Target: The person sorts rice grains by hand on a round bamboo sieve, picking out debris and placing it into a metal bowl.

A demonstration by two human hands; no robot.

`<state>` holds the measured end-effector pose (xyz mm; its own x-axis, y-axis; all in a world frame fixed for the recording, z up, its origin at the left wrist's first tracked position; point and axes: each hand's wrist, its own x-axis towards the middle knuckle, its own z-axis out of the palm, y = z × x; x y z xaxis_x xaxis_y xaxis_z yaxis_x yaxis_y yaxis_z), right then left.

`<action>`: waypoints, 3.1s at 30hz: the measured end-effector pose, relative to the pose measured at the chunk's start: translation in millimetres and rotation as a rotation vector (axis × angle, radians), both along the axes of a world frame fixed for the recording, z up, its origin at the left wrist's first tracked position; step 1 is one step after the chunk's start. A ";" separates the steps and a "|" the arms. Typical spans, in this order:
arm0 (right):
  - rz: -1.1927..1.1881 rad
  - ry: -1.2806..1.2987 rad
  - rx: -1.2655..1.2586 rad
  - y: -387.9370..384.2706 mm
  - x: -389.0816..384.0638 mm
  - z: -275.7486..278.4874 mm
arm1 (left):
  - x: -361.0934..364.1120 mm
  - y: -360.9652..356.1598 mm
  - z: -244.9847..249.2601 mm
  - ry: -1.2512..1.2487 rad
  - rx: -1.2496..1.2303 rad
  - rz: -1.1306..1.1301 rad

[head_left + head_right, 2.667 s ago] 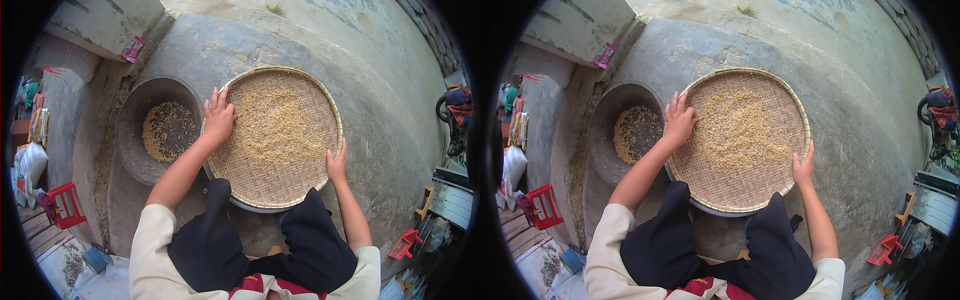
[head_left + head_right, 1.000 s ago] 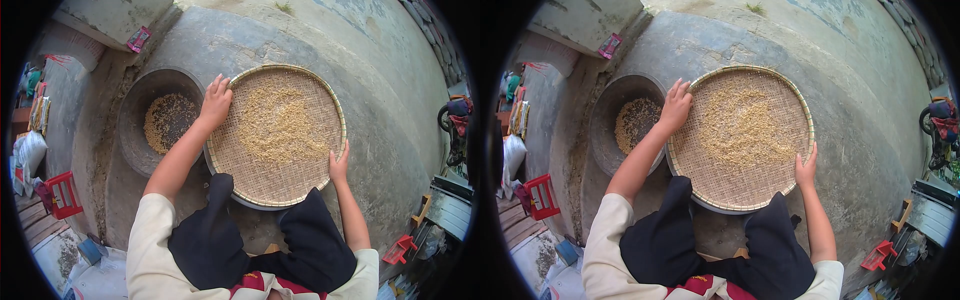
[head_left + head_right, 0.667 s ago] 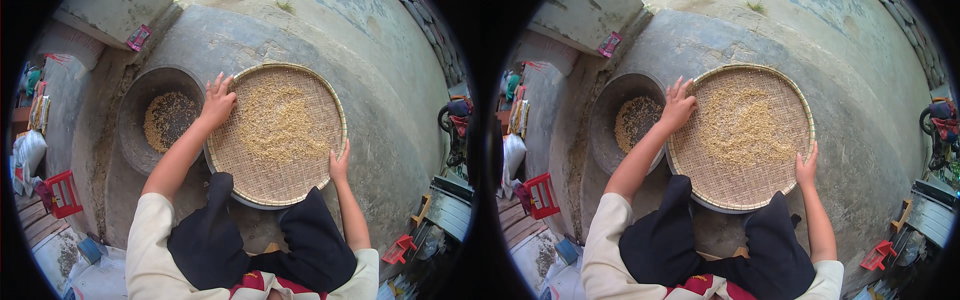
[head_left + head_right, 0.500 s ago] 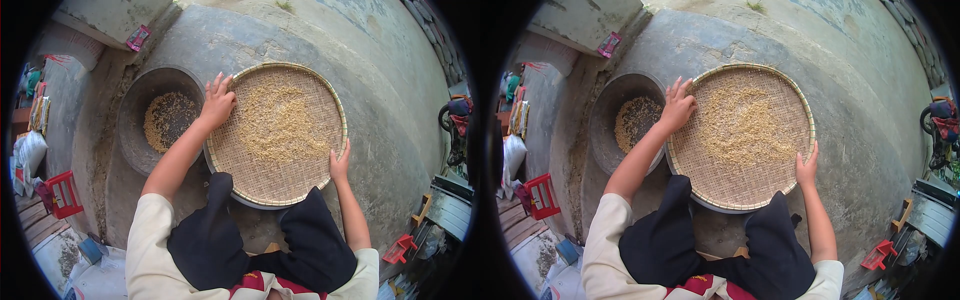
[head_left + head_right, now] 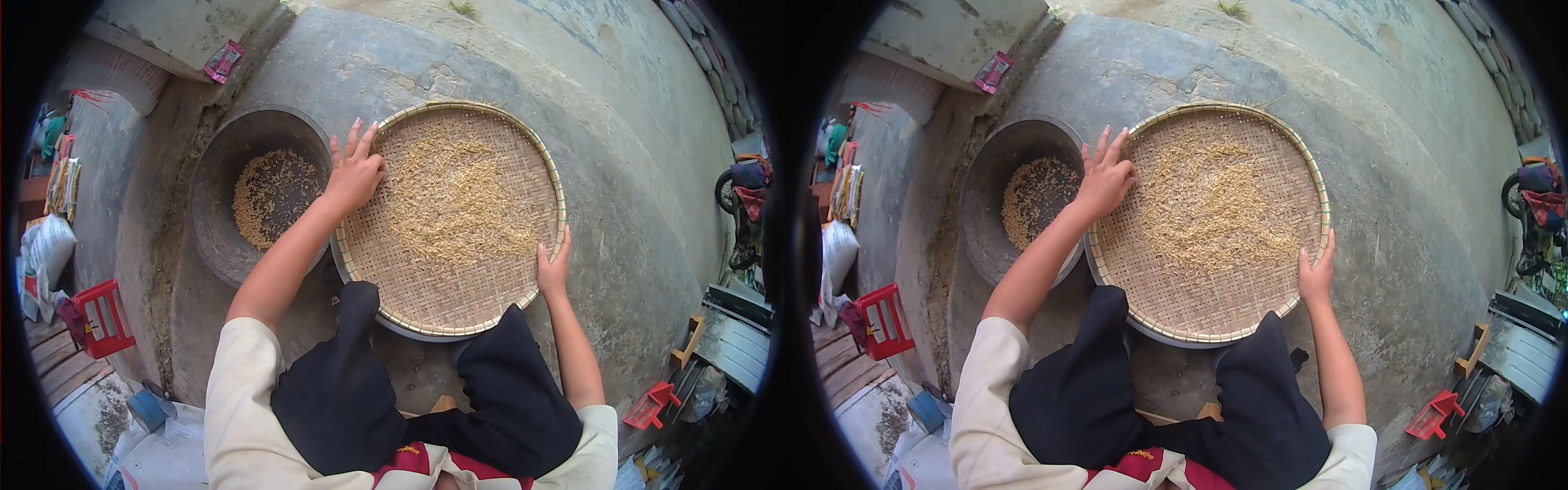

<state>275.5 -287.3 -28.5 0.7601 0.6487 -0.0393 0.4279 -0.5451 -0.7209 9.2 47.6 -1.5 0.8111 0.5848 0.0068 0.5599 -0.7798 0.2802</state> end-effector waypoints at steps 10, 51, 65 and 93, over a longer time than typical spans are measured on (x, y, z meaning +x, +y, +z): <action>0.008 -0.018 -0.009 1.9 -2.1 5.1 | -0.3 -11.6 -7.9 0.114 0.203 -0.066; -0.014 0.015 -0.005 0.4 -0.5 4.4 | 13.7 24.0 9.5 -0.088 -0.034 -0.076; -0.026 0.017 -0.013 -2.2 0.8 -0.2 | 31.6 45.1 3.7 0.006 -0.076 -0.141; -0.024 0.026 -0.054 -5.0 3.4 -1.7 | 45.5 47.0 -0.7 -0.008 -0.055 -0.155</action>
